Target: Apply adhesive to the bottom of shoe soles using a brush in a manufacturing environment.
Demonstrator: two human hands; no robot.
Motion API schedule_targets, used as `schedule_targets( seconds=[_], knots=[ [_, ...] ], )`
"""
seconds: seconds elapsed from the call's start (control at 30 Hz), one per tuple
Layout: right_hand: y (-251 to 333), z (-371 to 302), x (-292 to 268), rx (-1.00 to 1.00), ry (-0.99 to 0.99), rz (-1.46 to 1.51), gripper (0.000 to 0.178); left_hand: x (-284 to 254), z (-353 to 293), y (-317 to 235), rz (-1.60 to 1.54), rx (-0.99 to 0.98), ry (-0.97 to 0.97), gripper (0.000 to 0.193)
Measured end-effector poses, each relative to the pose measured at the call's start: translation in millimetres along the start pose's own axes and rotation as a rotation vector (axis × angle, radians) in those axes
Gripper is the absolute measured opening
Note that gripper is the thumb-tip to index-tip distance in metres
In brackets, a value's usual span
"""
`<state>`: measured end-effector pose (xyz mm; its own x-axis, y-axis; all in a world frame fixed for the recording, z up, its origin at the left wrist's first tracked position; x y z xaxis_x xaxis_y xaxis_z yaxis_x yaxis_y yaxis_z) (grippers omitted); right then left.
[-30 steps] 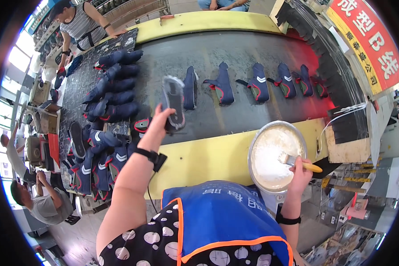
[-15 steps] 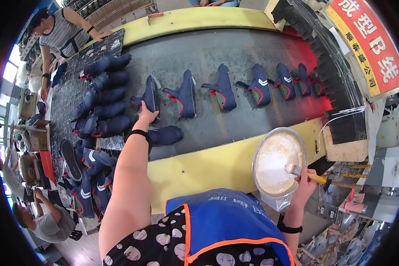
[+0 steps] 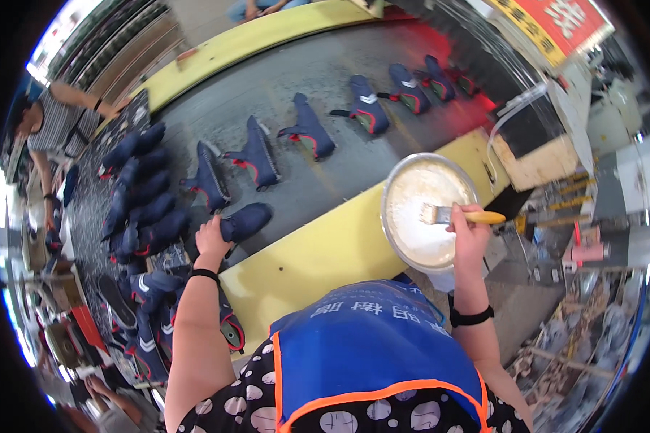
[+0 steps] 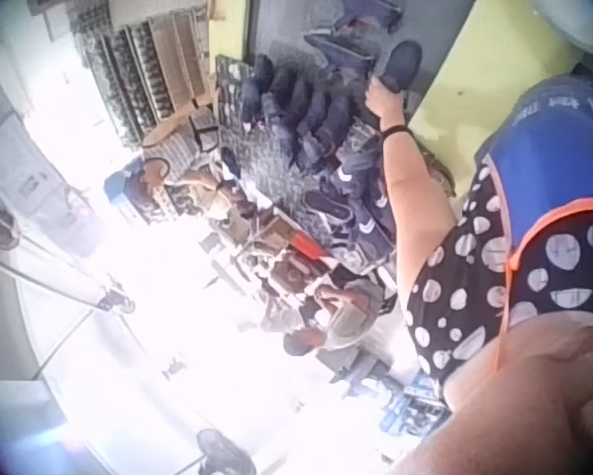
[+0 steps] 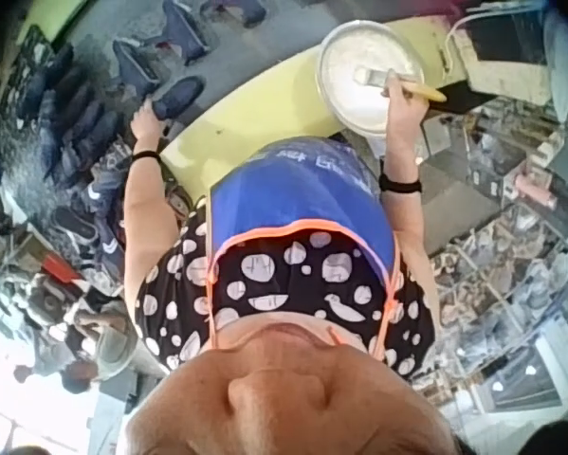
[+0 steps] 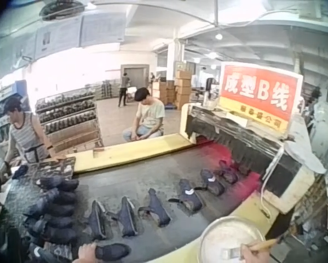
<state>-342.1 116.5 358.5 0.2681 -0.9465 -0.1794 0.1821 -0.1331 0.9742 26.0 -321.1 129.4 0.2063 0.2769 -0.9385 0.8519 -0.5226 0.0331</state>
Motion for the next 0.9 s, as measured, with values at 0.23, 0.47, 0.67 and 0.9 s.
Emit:
schedule_targets(
  seconds=[0.23,0.47,0.67,0.9],
  knots=[
    [-41,-12,-62,0.031,-0.128,0.013,0.012,-61,-11,-67,-0.377,0.152,0.025,0.075],
    [-128,-12,-82,0.028,-0.108,-0.386,0.021,14,-75,-156,-1.112,0.019,0.65,0.087],
    [-151,2,-73,-0.041,-0.049,-0.519,0.024,-24,-158,-183,-0.554,0.165,-0.339,0.076],
    [-169,18,-55,-0.032,0.089,-0.629,0.023,-64,-243,-244,-0.118,0.847,-0.723,0.086]
  ],
)
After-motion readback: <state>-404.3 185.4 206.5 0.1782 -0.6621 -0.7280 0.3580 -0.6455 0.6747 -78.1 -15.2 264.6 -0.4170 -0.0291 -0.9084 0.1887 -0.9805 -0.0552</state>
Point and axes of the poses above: each hand's wrist, its own z-axis towards the middle knuckle, its own x-axis out of the palm, y = z × x, the point moved 7 cm from there along z, towards the middle knuckle, and after that the axes turned 3 degrees about -x, right-handed, at the moved point
